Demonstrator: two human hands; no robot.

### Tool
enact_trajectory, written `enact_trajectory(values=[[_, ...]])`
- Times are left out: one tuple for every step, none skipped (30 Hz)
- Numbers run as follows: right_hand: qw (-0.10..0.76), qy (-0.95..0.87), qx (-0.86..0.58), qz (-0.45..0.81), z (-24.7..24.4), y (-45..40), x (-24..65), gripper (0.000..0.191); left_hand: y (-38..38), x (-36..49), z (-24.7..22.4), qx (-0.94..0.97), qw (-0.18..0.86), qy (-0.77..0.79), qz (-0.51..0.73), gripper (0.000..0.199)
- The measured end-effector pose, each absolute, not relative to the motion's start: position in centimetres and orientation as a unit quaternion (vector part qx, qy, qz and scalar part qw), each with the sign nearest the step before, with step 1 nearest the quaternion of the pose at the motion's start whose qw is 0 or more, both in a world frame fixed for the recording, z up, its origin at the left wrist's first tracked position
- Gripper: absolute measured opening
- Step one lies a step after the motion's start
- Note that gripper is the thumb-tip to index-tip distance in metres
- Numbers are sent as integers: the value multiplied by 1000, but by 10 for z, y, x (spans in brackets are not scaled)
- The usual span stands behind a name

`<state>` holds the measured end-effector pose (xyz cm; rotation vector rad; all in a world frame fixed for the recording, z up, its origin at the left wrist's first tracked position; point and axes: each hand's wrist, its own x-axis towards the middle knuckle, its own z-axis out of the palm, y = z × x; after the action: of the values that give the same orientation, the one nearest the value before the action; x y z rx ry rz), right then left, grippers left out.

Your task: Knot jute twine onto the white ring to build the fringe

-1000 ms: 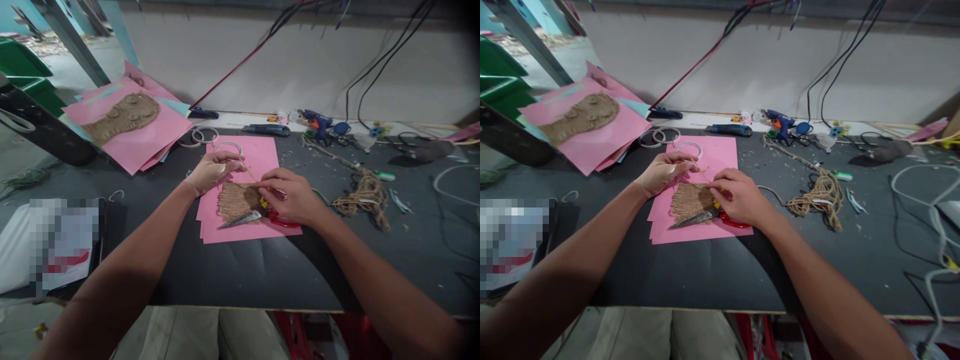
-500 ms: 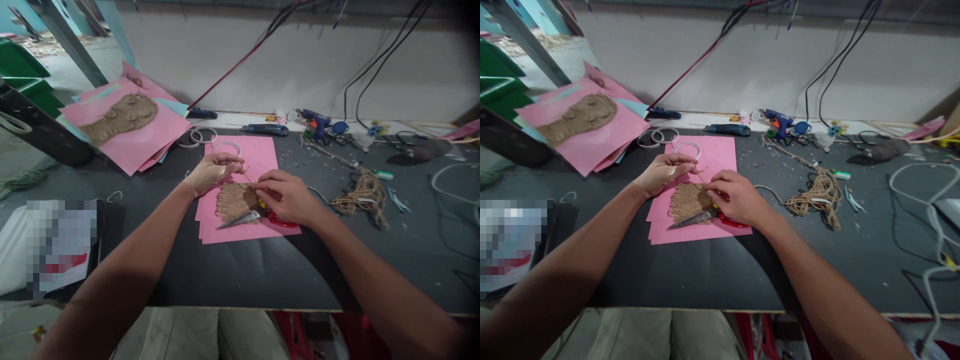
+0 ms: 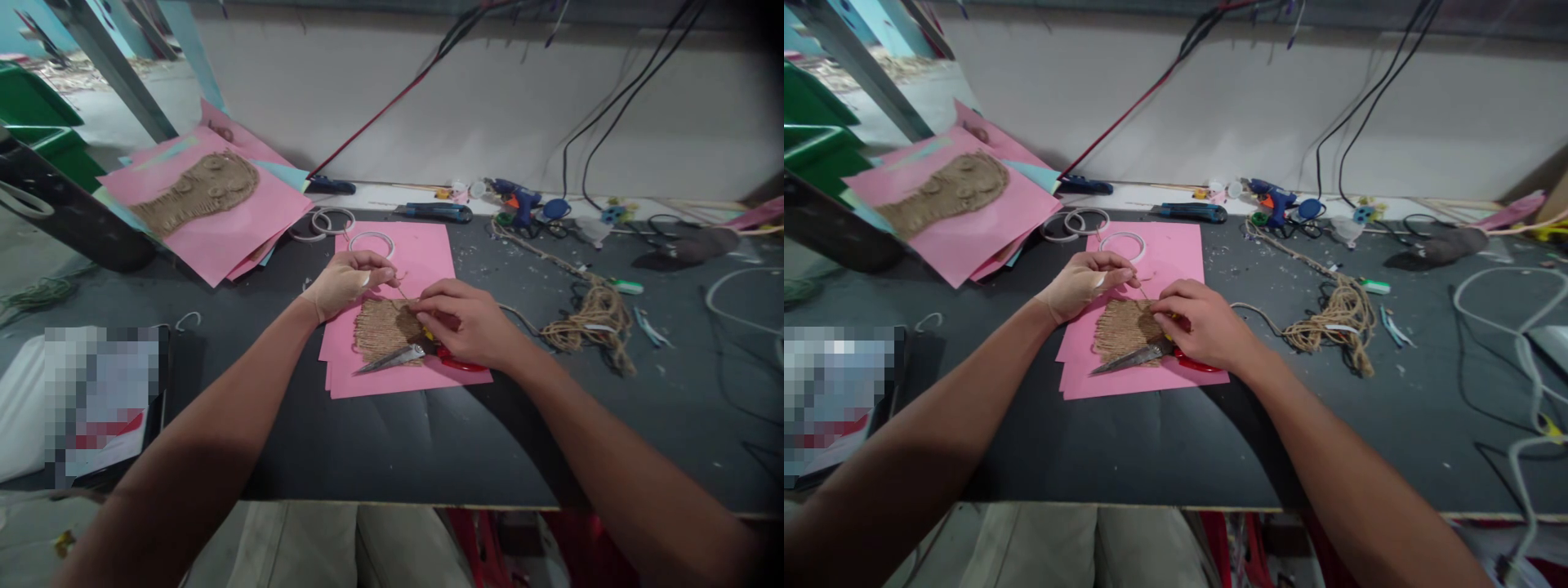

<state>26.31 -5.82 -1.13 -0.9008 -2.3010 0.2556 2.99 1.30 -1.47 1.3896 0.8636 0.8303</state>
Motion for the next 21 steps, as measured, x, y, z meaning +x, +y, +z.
enact_trajectory(values=[[321, -877, -342, 99, -11, -58, 263, 18, 13, 30, -14, 603, 606, 376, 357, 25], [319, -878, -342, 101, -11, -58, 263, 18, 13, 30, -14, 603, 605, 379, 356, 24], [315, -879, -343, 103, -11, -59, 263, 18, 13, 30, -14, 603, 604, 382, 355, 24], [313, -879, -343, 105, -10, -59, 263, 17, 13, 30, -13, 603, 603, 384, 354, 23], [313, -880, -342, 106, -10, -59, 262, 17, 12, 30, -13, 602, 602, 386, 355, 23], [315, -880, -340, 107, -9, -59, 262, 17, 12, 30, -12, 602, 601, 387, 356, 22], [319, -879, -337, 107, -9, -59, 262, 16, 12, 30, -11, 605, 599, 386, 356, 22], [323, -878, -336, 108, -9, -59, 262, 15, 11, 30, -11, 611, 596, 384, 354, 21], [329, -876, -337, 108, -9, -60, 262, 13, 11, 30, -10, 618, 591, 382, 350, 20], [334, -873, -340, 106, -9, -60, 262, 12, 10, 29, -9, 626, 587, 382, 343, 19], [339, -869, -346, 102, -9, -60, 261, 11, 10, 29, -8, 634, 582, 382, 335, 19], [345, -865, -353, 96, -9, -60, 261, 10, 9, 29, -7, 641, 580, 382, 327, 18], [351, -860, -359, 89, -9, -60, 260, 10, 9, 28, -6, 646, 580, 380, 320, 18], [355, -856, -365, 84, -10, -61, 259, 11, 9, 28, -6, 650, 582, 376, 312, 18], [357, -854, -369, 80, -10, -61, 258, 13, 9, 28, -6, 652, 586, 370, 306, 18], [358, -853, -372, 78, -11, -62, 256, 14, 9, 28, -6, 655, 590, 363, 301, 18], [358, -853, -372, 78, -11, -62, 255, 16, 10, 28, -6, 659, 593, 355, 297, 19], [357, -854, -371, 79, -12, -63, 253, 19, 10, 27, -6, 662, 595, 348, 295, 19], [356, -854, -369, 82, -12, -63, 252, 21, 11, 27, -7, 666, 595, 342, 293, 20], [357, -854, -368, 86, -13, -63, 250, 23, 11, 27, -8, 670, 594, 338, 290, 20], [357, -854, -367, 89, -13, -64, 249, 25, 11, 26, -8, 675, 591, 336, 288, 21]])
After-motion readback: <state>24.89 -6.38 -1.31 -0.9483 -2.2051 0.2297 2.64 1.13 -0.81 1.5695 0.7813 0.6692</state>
